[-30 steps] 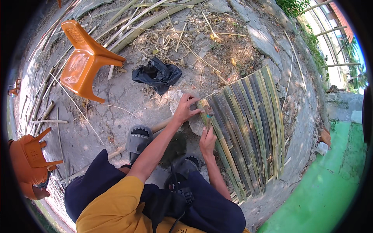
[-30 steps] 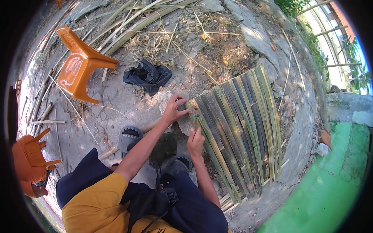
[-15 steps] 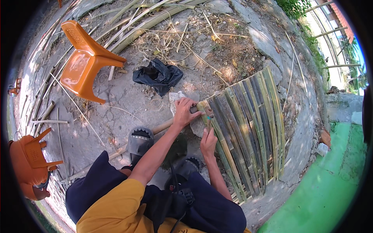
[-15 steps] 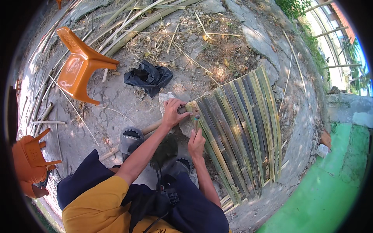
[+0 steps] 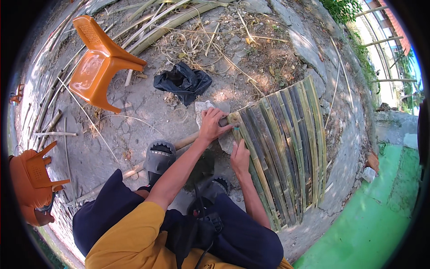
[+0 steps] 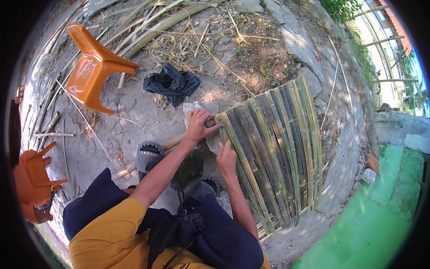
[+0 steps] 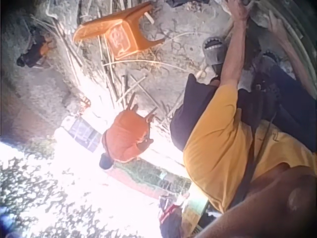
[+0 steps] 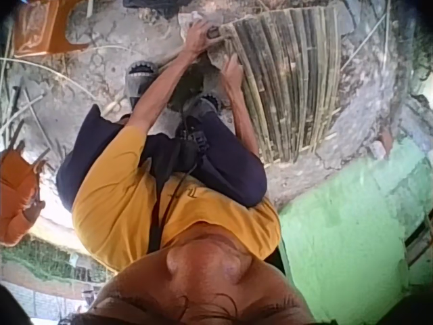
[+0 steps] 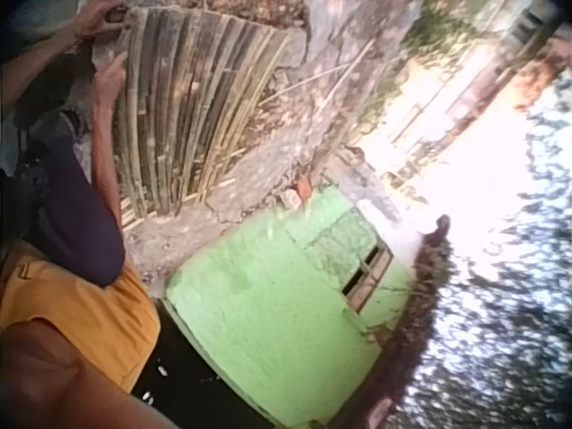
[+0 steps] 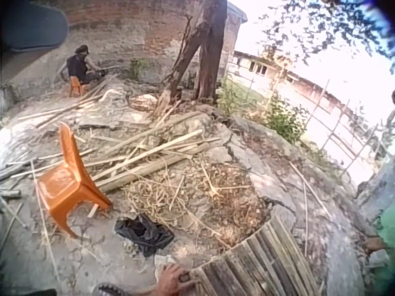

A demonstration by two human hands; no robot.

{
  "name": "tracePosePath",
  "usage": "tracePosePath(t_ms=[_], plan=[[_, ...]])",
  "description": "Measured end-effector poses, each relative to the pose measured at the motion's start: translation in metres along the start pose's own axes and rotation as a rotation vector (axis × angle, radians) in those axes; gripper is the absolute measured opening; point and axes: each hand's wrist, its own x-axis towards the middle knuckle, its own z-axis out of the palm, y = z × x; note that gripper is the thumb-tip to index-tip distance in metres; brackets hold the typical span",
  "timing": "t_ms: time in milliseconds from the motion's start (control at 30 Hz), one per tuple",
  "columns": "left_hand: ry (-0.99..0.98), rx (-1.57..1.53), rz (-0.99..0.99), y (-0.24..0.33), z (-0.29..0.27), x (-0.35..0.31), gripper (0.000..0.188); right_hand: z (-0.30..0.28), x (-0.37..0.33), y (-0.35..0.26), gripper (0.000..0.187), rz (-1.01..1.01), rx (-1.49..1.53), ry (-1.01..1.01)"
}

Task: The person aligns bamboo strips on a wooden support frame and secures them with a hammer and nails.

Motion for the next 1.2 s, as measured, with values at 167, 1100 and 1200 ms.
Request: tracePosePath(t_ms=[167, 1100, 1200], plan=[[-0.002, 0.013, 0.009, 0.001, 0.0, 0.0, 0.053, -0.006, 0.007, -0.011, 0.028, 0.09, 0.057, -0.031], [-0.009, -0.005, 0.015, 0.0, -0.001, 0.003, 0.053, -0.001, -0.001, -0.009, 0.037, -0.034, 0.089, 0.055], [-0.039, 0.028, -0.004, -0.001, 0.001, 0.0, 0.054, 0.017, 0.006, -0.001, 0.036, 0.122, -0.112, -0.138]])
